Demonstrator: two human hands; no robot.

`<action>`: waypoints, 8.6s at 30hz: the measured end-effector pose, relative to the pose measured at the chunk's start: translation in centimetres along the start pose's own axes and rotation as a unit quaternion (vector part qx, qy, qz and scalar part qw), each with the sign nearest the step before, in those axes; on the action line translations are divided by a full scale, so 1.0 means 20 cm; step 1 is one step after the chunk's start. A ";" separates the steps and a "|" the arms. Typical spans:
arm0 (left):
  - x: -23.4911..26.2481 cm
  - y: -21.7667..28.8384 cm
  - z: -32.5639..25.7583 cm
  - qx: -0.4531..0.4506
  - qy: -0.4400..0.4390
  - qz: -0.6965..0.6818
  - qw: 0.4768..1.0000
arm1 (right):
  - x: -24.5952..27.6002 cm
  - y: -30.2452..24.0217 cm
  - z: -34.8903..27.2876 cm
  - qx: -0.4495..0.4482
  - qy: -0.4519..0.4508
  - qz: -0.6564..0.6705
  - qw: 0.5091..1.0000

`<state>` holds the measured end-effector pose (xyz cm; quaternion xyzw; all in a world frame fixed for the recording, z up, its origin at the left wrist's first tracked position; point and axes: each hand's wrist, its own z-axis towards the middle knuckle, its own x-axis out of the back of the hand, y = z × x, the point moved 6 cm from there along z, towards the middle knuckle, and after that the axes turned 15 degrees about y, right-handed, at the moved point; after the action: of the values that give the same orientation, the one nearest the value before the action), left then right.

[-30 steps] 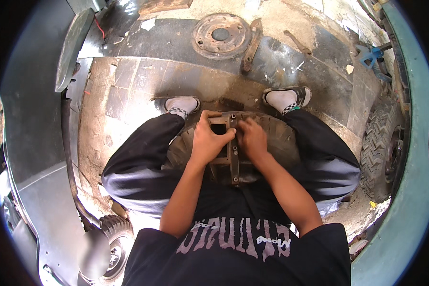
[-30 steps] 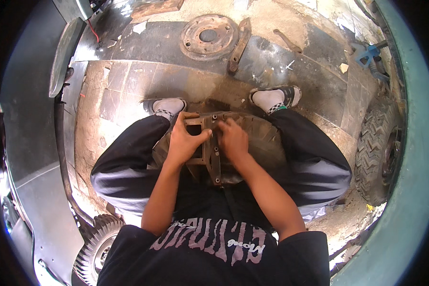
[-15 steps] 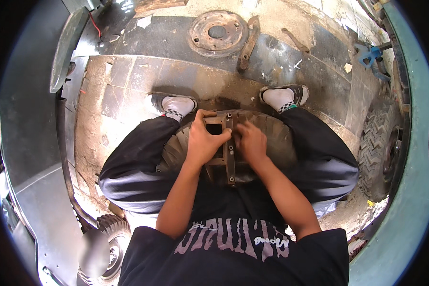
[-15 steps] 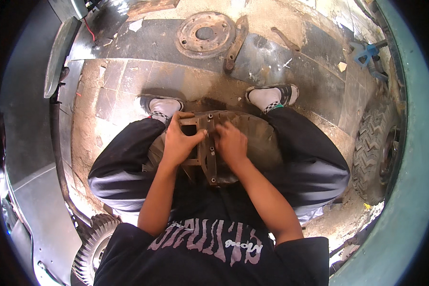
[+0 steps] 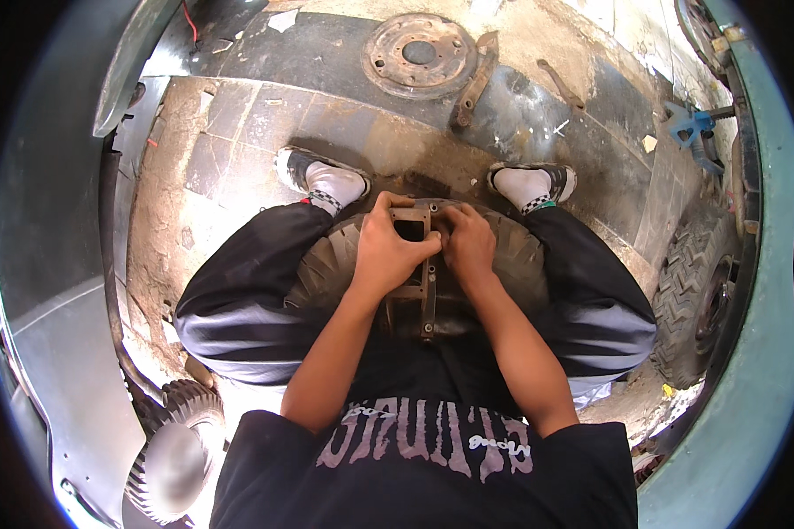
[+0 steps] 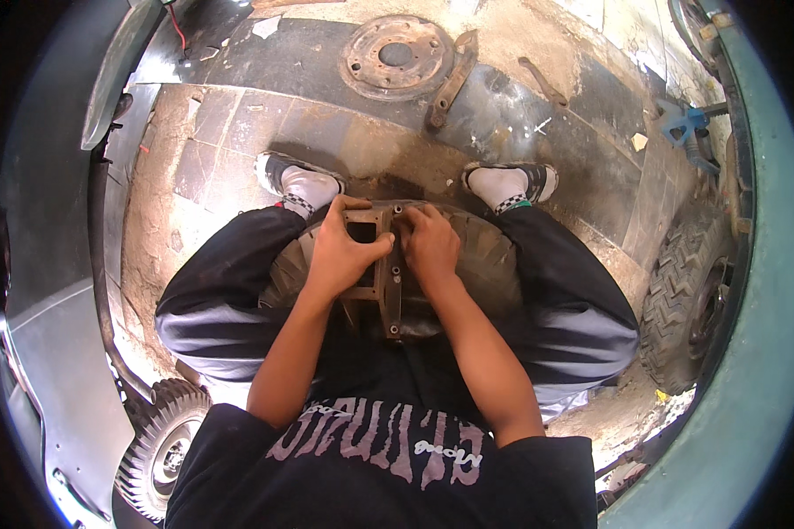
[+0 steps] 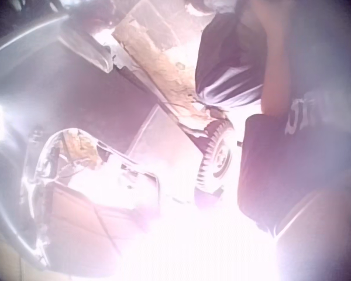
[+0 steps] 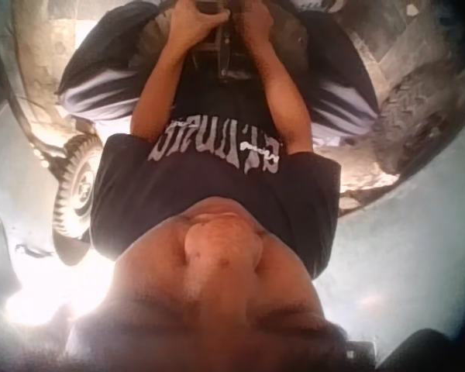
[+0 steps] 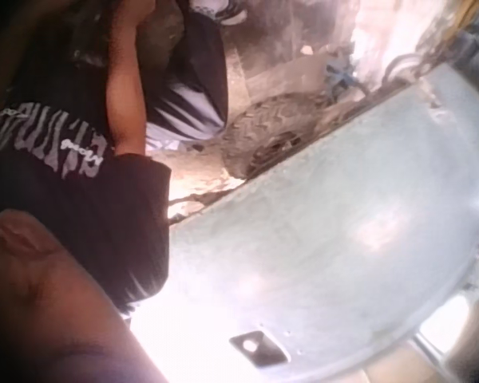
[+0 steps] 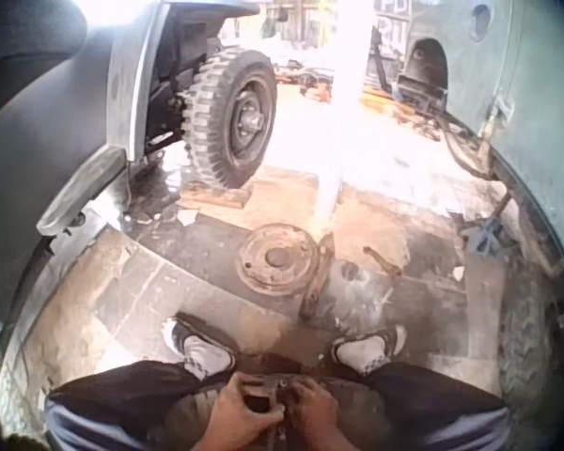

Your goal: The person sits on the floor and assembles a rectangular metal frame by inserting small cylindrical pins into its holes. They repeatedly adjust the frame and insert pins one at a time.

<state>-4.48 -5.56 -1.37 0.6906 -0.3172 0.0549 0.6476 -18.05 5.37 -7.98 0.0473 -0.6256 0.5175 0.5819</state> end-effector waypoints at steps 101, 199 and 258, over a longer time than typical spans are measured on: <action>0.01 0.00 0.00 -0.044 0.027 0.017 0.999 | 0.12 -0.05 -0.11 -0.015 -0.092 -0.018 0.995; 0.00 0.00 0.00 -0.048 0.031 0.020 0.998 | 0.00 0.06 0.02 0.058 -0.048 0.002 0.997; 0.04 0.03 0.04 0.000 0.130 0.040 0.991 | 0.18 -0.04 -0.27 0.008 -0.059 0.013 0.998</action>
<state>-4.35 -6.53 -0.61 0.6643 -0.2575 0.1697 0.6809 -14.96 10.74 -5.86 0.0742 -0.6554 0.5265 0.5365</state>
